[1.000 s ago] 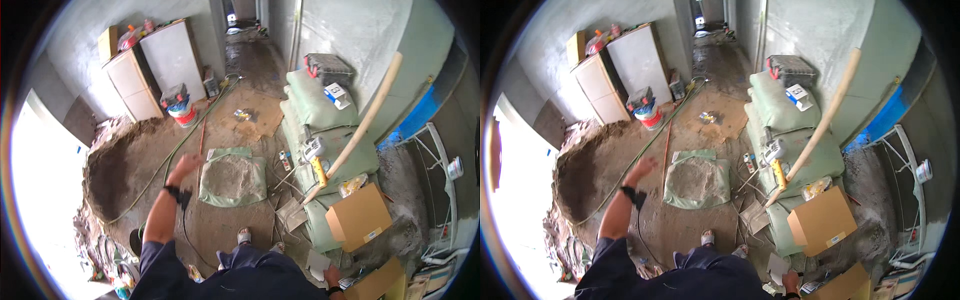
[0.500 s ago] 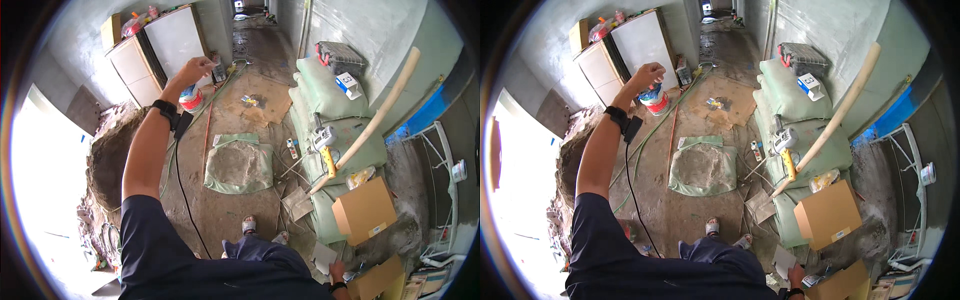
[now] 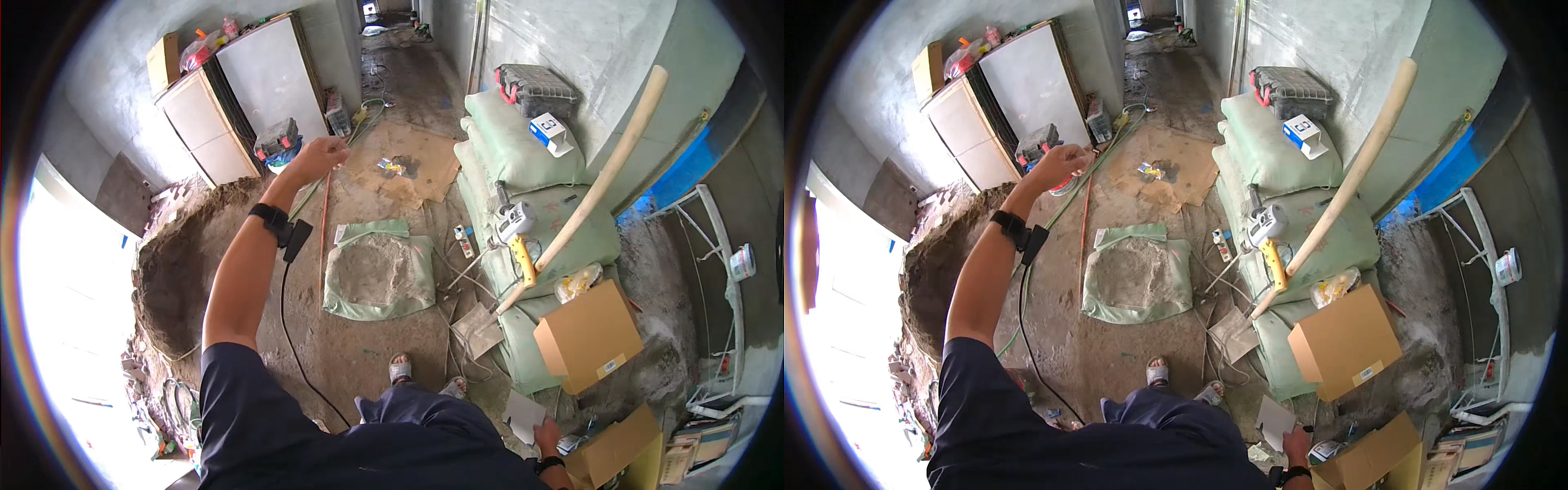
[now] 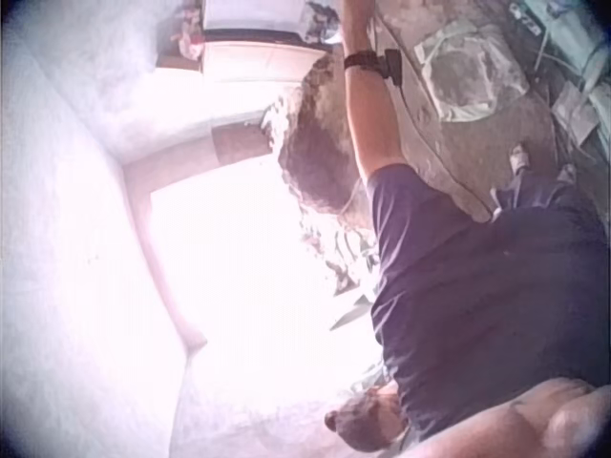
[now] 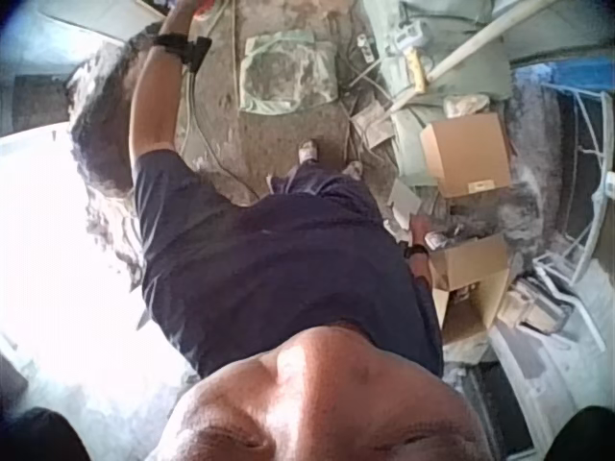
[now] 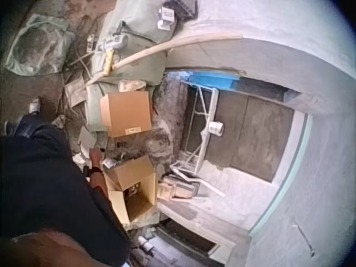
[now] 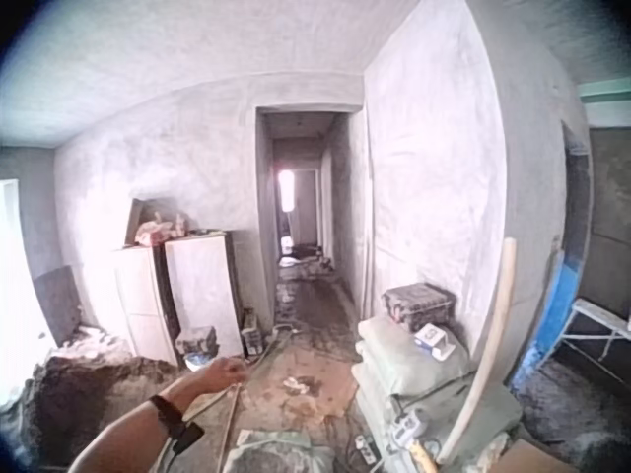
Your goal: Install floor tiles by applying mortar and placing tiles accurately.
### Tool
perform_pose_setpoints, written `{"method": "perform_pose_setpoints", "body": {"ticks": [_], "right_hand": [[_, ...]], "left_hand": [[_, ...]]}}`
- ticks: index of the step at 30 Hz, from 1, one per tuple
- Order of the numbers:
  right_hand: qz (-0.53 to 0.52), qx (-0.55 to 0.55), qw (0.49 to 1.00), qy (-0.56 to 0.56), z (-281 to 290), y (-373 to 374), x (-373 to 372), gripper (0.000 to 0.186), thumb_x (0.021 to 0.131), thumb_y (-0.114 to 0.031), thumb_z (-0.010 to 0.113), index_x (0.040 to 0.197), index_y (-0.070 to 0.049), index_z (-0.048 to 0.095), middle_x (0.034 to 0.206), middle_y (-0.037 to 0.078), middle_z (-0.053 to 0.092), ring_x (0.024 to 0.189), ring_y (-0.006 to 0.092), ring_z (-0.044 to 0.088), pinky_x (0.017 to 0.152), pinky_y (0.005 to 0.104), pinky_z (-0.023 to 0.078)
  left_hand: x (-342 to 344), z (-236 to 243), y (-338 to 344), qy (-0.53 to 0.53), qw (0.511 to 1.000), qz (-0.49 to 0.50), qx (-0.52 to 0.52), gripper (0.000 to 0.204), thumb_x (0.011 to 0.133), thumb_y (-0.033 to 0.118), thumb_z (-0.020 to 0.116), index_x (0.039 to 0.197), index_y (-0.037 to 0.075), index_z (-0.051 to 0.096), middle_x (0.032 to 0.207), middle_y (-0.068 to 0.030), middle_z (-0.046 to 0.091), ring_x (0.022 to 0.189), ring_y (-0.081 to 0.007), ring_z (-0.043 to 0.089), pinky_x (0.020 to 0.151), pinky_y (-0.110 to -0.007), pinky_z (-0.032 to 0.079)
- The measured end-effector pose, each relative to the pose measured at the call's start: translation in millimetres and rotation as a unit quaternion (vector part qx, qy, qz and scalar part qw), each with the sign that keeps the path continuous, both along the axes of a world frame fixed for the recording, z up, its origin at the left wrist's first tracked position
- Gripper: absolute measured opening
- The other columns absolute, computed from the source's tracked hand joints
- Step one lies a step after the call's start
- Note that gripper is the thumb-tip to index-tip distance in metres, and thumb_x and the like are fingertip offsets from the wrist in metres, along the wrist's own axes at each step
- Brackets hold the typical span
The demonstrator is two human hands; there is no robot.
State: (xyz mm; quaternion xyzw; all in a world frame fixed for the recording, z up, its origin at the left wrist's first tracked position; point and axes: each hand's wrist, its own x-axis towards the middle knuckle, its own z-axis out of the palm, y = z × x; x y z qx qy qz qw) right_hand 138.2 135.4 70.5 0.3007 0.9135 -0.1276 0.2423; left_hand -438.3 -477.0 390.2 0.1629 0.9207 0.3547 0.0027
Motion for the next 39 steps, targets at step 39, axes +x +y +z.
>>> {"method": "perform_pose_setpoints", "body": {"ticks": [39], "right_hand": [[0.093,-0.068,0.979,0.17,18.5,-14.1,-133.4,0.036,0.077,-0.032,0.063,0.09,0.001,0.062,0.087,0.027,0.064,0.086,0.0442,0.061,0.076,0.0526,0.048]], "left_hand": [[47.9,72.0,420.5,-0.035,0.909,-0.365,0.197,0.03,0.088,0.028,0.062,0.097,-0.001,0.067,0.081,-0.0085,0.068,0.076,-0.0156,0.065,0.073,-0.031,0.05]]}}
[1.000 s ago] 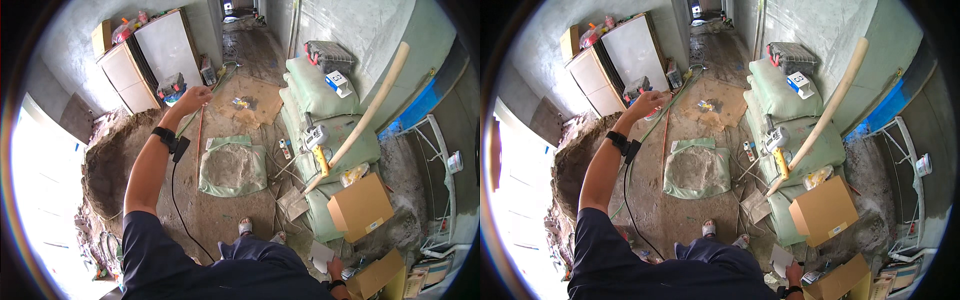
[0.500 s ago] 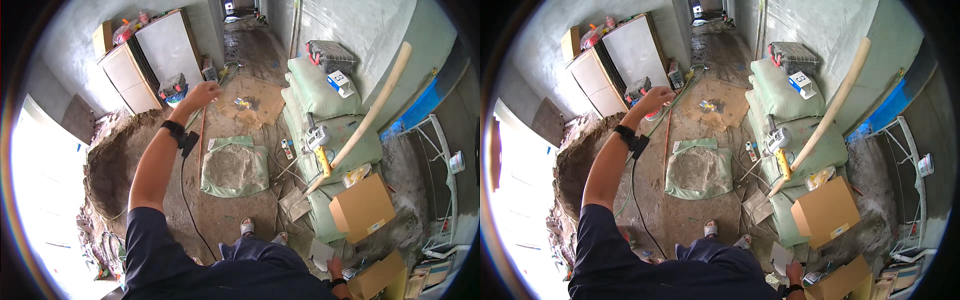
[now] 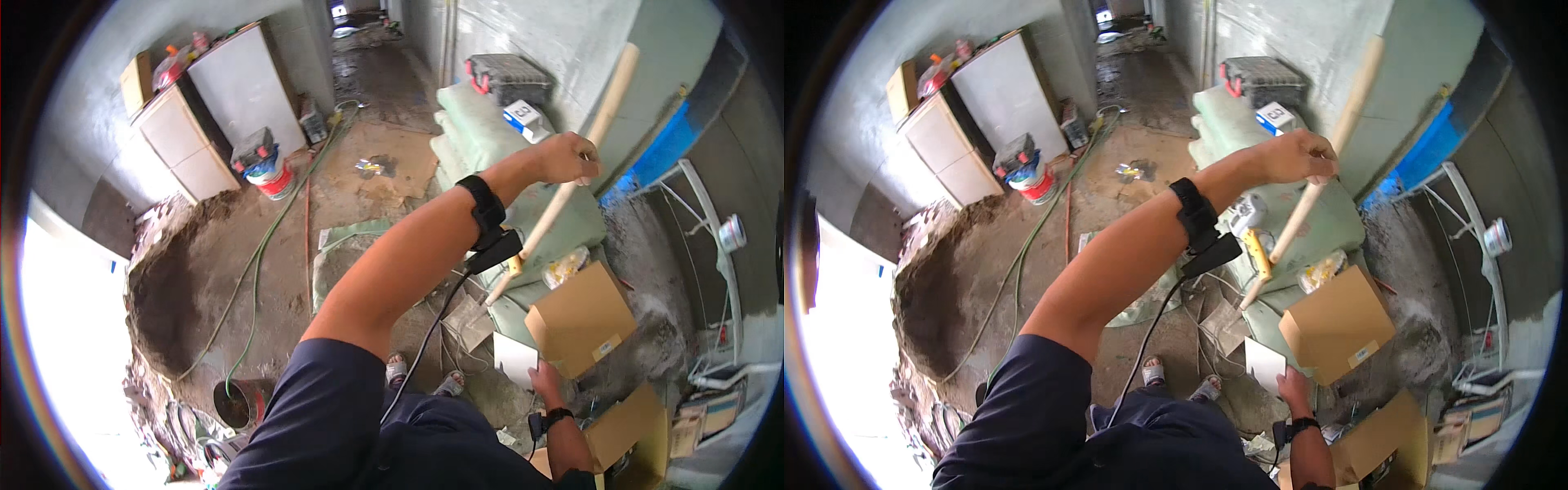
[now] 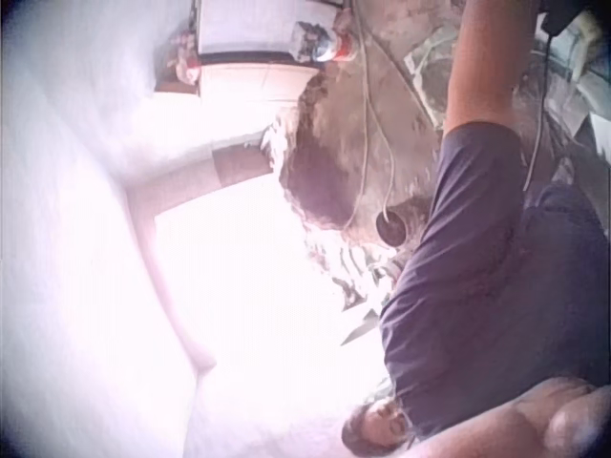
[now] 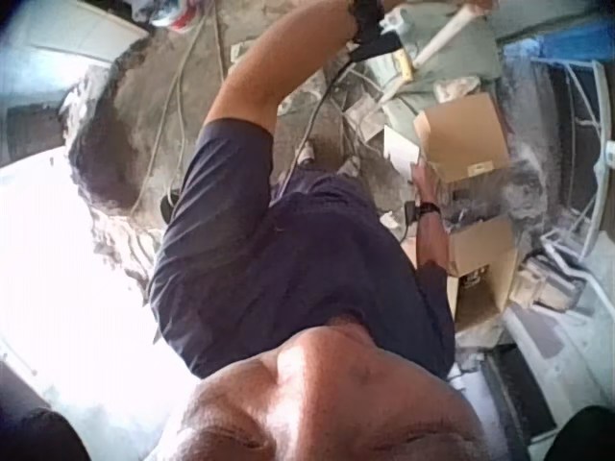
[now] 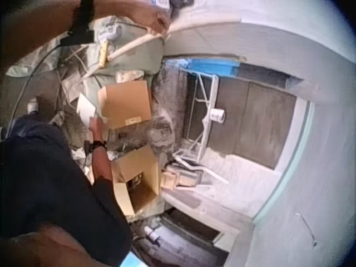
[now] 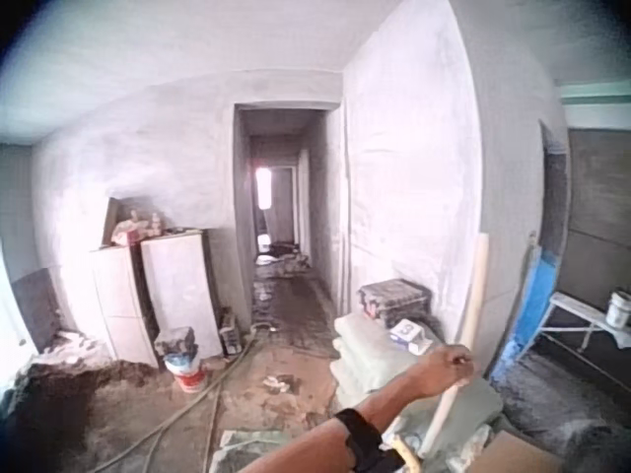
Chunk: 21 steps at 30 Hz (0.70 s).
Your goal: Install floor tiles by applying mortar and placing tiles accurately.
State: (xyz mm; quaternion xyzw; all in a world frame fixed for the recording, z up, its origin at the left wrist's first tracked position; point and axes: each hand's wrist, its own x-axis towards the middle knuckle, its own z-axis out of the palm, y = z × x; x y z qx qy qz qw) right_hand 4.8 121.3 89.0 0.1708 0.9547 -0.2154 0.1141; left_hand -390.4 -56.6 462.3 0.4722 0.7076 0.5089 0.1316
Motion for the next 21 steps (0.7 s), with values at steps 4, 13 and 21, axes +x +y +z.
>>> {"method": "perform_pose_setpoints", "body": {"ticks": [4,13,21], "right_hand": [[-0.018,0.022,0.999,-0.015,21.8,-17.6,-20.8,0.033,0.081,-0.032,0.056,0.094,-0.002,0.06,0.09,0.025,0.065,0.087,0.0452,0.061,0.079,0.0541,0.047],[-0.023,0.015,0.999,-0.035,2.9,-9.3,19.0,0.033,0.081,-0.034,0.06,0.093,-0.003,0.061,0.09,0.023,0.066,0.086,0.0426,0.063,0.078,0.0517,0.049],[-0.033,0.045,0.99,-0.126,-1.4,-5.5,48.1,0.03,0.08,-0.03,0.061,0.093,-0.004,0.066,0.093,0.021,0.067,0.09,0.0395,0.064,0.08,0.0501,0.05]], "left_hand": [[-2.0,-8.9,-7.7,0.04,0.998,0.017,-0.037,0.027,0.089,0.026,0.061,0.095,0.0,0.067,0.079,-0.007,0.067,0.075,-0.013,0.063,0.071,-0.029,0.05],[-53.6,-53.3,-122.5,-0.079,0.99,0.105,-0.042,0.028,0.093,0.025,0.059,0.101,0.0,0.066,0.087,-0.0076,0.068,0.077,-0.0143,0.065,0.071,-0.028,0.052],[-59.3,-29.7,-139.2,-0.101,0.981,0.152,-0.061,0.028,0.093,0.027,0.06,0.1,0.0,0.065,0.085,-0.0074,0.067,0.079,-0.014,0.064,0.074,-0.029,0.052]]}}
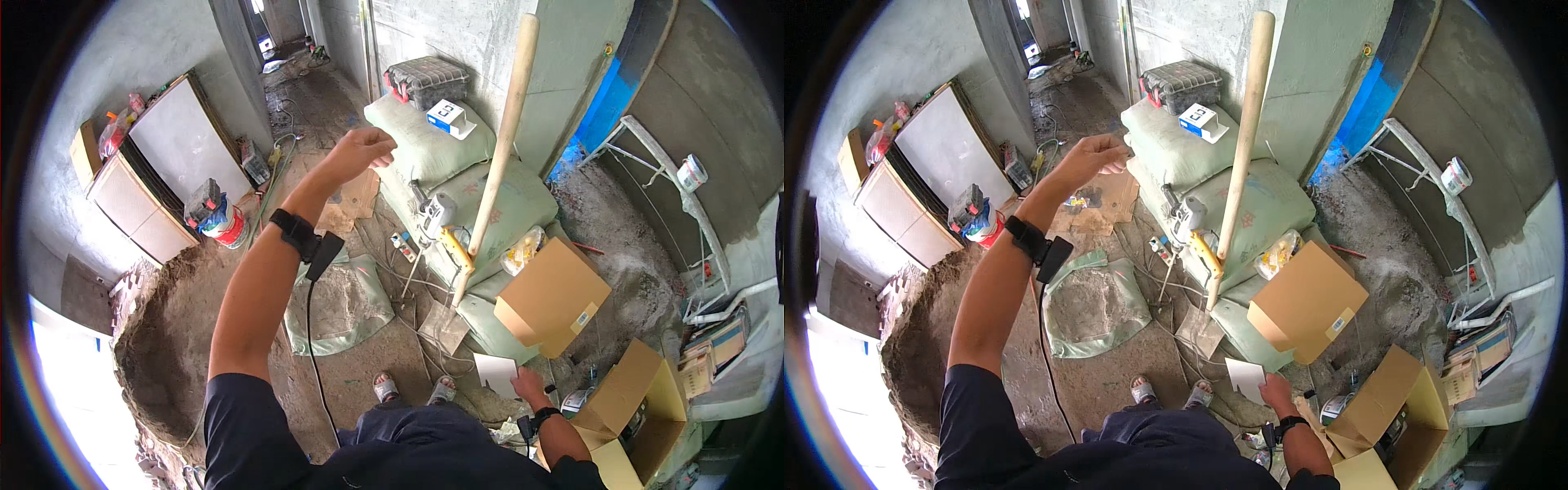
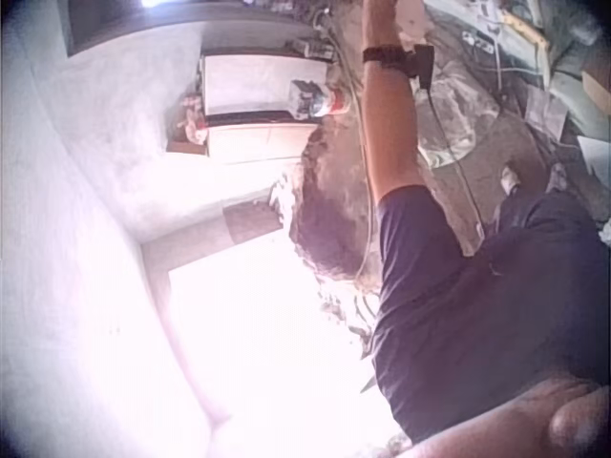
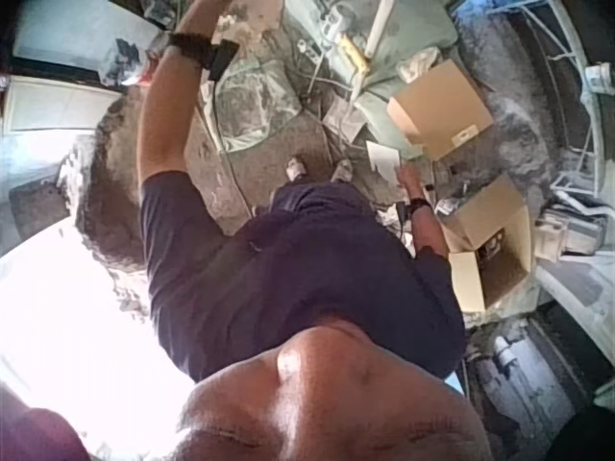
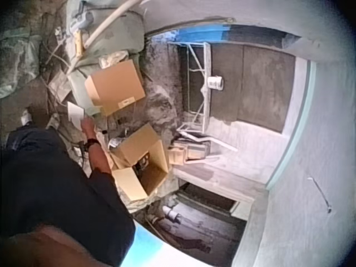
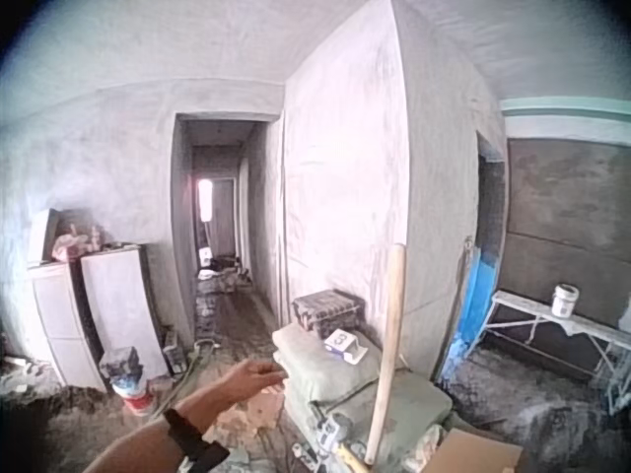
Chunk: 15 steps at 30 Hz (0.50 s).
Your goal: Install floor tiles by applying mortar and placing tiles accurately.
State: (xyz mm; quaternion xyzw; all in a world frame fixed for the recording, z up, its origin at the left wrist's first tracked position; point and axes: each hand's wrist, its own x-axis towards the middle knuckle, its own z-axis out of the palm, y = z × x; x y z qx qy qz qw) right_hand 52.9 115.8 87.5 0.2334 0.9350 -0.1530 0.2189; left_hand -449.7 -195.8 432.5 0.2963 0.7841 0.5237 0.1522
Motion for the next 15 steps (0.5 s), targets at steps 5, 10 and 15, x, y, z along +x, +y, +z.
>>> {"method": "perform_pose_setpoints", "body": {"ticks": [5,10,15], "right_hand": [[-0.017,0.001,1.0,0.004,-7.2,-1.5,4.7,0.031,0.079,-0.03,0.061,0.095,-0.004,0.066,0.094,0.02,0.067,0.091,0.0388,0.064,0.082,0.0498,0.05],[-0.015,-0.002,1.0,0.0,-7.9,-6.5,3.5,0.032,0.08,-0.031,0.06,0.097,-0.004,0.065,0.094,0.021,0.067,0.091,0.0394,0.064,0.082,0.0501,0.049],[-0.018,-0.002,1.0,0.017,-8.1,-9.3,0.0,0.031,0.079,-0.031,0.059,0.094,-0.003,0.064,0.094,0.022,0.067,0.09,0.0401,0.063,0.081,0.0511,0.049]], "left_hand": [[5.9,0.9,14.3,0.002,1.0,-0.028,0.008,0.026,0.093,0.025,0.059,0.101,0.0,0.065,0.086,-0.0066,0.067,0.08,-0.0133,0.062,0.076,-0.029,0.051],[13.8,3.9,14.5,0.0,1.0,-0.031,-0.005,0.024,0.096,0.028,0.059,0.099,0.004,0.063,0.087,-0.0026,0.065,0.082,-0.0108,0.061,0.078,-0.027,0.049],[12.9,6.9,7.6,0.004,0.999,-0.039,-0.005,0.023,0.095,0.027,0.058,0.098,0.004,0.063,0.087,-0.0025,0.065,0.082,-0.011,0.061,0.078,-0.027,0.049]]}}
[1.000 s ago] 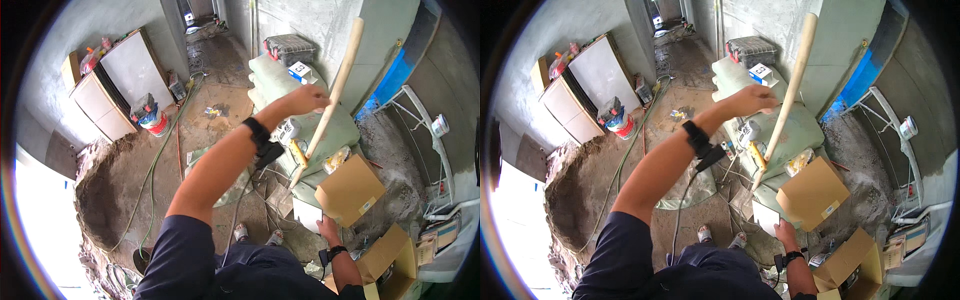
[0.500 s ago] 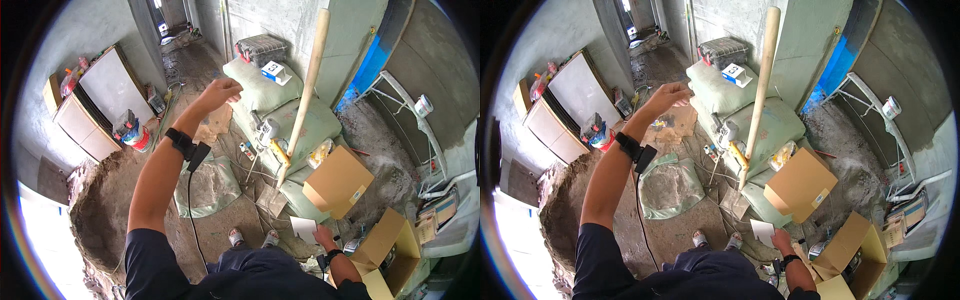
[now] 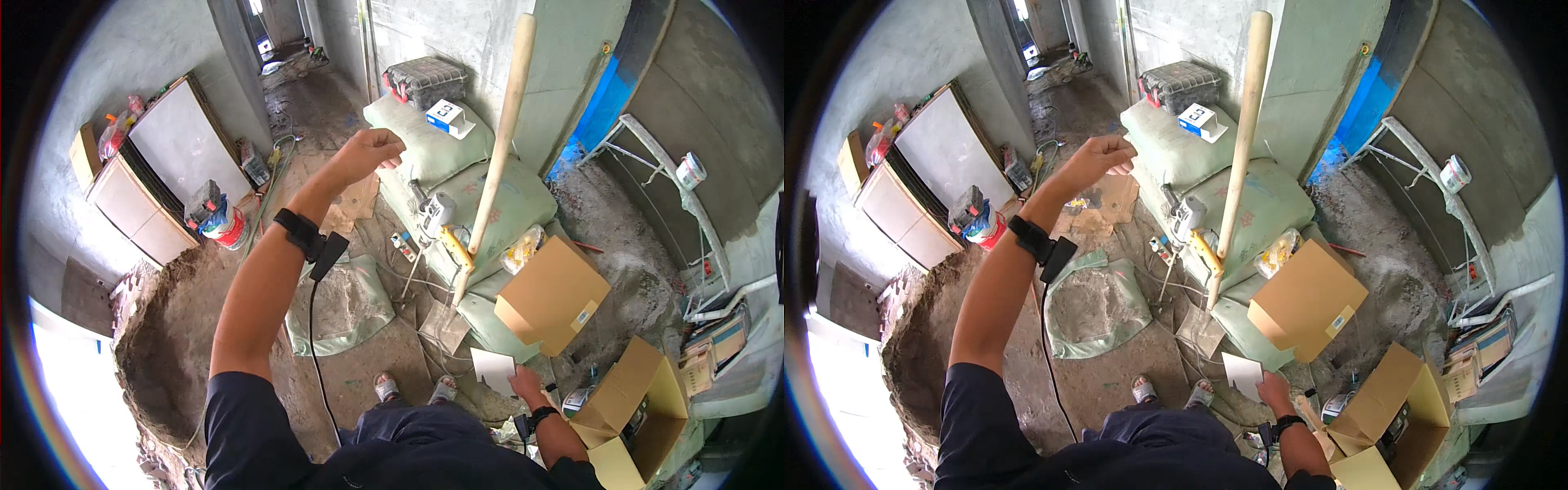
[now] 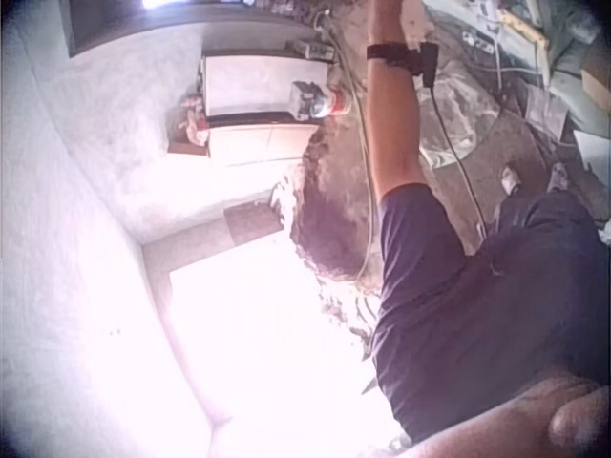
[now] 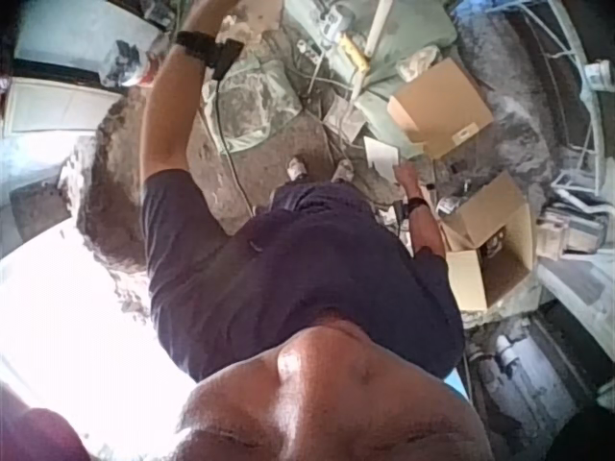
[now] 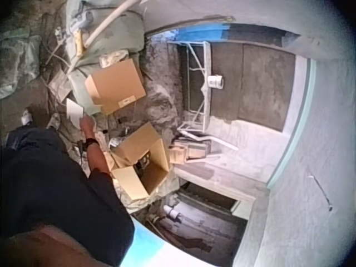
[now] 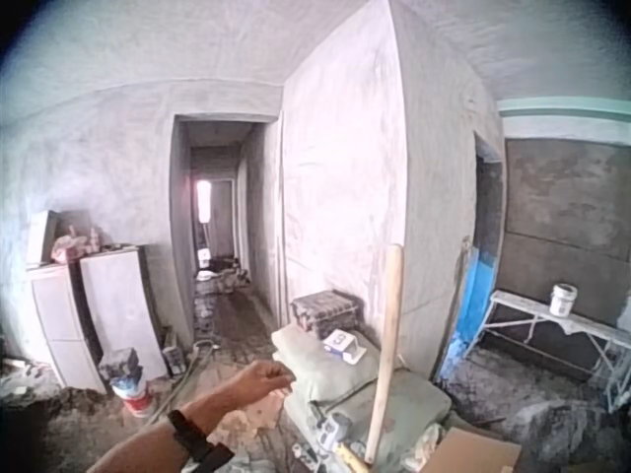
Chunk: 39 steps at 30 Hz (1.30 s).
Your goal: Install floor tiles by applying mortar and placing tiles accurately.
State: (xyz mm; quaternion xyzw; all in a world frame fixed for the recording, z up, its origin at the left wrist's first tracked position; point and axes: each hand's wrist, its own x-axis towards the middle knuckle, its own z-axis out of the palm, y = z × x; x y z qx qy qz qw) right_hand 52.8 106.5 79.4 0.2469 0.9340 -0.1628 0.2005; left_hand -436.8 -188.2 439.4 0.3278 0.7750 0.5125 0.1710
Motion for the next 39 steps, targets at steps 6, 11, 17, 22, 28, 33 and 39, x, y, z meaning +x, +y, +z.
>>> {"method": "perform_pose_setpoints", "body": {"ticks": [6,11,17,22,28,33,39], "right_hand": [[0.102,0.002,0.987,0.126,47.4,5.7,-72.7,0.028,0.079,-0.028,0.056,0.089,-0.003,0.062,0.087,0.022,0.066,0.083,0.0412,0.063,0.076,0.0515,0.049],[0.214,0.0,0.962,0.172,184.5,-35.4,-234.7,0.03,0.086,-0.031,0.055,0.095,-0.002,0.056,0.079,0.02,0.065,0.082,0.0395,0.063,0.074,0.051,0.048],[0.285,-0.005,0.925,0.252,270.6,-107.8,-349.9,0.023,0.084,-0.023,0.053,0.09,-0.001,0.059,0.085,0.02,0.066,0.082,0.039,0.064,0.074,0.0485,0.05],[0.298,-0.049,0.921,0.244,233.5,-129.0,-329.7,0.027,0.085,-0.027,0.054,0.093,-0.002,0.057,0.084,0.021,0.065,0.082,0.0398,0.063,0.074,0.0493,0.049],[0.312,-0.012,0.944,0.109,124.0,-91.3,-213.4,0.024,0.084,-0.027,0.054,0.089,-0.003,0.059,0.084,0.021,0.067,0.084,0.0389,0.064,0.074,0.0503,0.049],[0.253,0.004,0.967,-0.005,62.8,-44.9,-117.3,0.025,0.081,-0.025,0.055,0.089,-0.002,0.064,0.09,0.021,0.068,0.088,0.0377,0.065,0.079,0.0481,0.05],[0.209,0.017,0.977,-0.047,20.7,-1.8,-53.1,0.029,0.08,-0.026,0.057,0.092,-0.001,0.065,0.095,0.021,0.068,0.092,0.0376,0.065,0.081,0.0481,0.05]], "left_hand": [[-6.1,-8.3,-2.5,0.017,1.0,0.018,-0.014,0.027,0.093,0.026,0.059,0.1,0.0,0.065,0.086,-0.0059,0.067,0.081,-0.014,0.063,0.075,-0.029,0.051],[0.7,-24.9,12.2,0.002,1.0,0.005,-0.013,0.026,0.093,0.024,0.059,0.099,-0.001,0.064,0.085,-0.0063,0.066,0.081,-0.0136,0.062,0.075,-0.029,0.051],[20.1,7.4,18.8,0.041,0.998,0.01,0.035,0.025,0.093,0.022,0.06,0.098,-0.002,0.064,0.084,-0.0064,0.066,0.08,-0.0127,0.062,0.075,-0.029,0.051],[19.2,24.6,-3.7,0.051,0.997,0.015,0.051,0.025,0.092,0.022,0.061,0.097,-0.002,0.064,0.084,-0.0064,0.066,0.078,-0.0128,0.062,0.074,-0.028,0.051],[-9.7,38.8,-24.1,0.056,0.997,0.051,0.033,0.028,0.091,0.025,0.061,0.096,-0.002,0.065,0.081,-0.0085,0.068,0.076,-0.0135,0.064,0.071,-0.027,0.051],[-27.1,52.8,-7.6,0.076,0.996,0.037,0.006,0.029,0.093,0.03,0.06,0.1,0.002,0.065,0.088,-0.0064,0.069,0.083,-0.0145,0.065,0.077,-0.028,0.051],[-47.5,56.2,19.3,0.081,0.997,0.007,0.003,0.029,0.093,0.029,0.061,0.101,0.002,0.065,0.085,-0.0062,0.068,0.08,-0.0137,0.064,0.075,-0.028,0.051]]}}
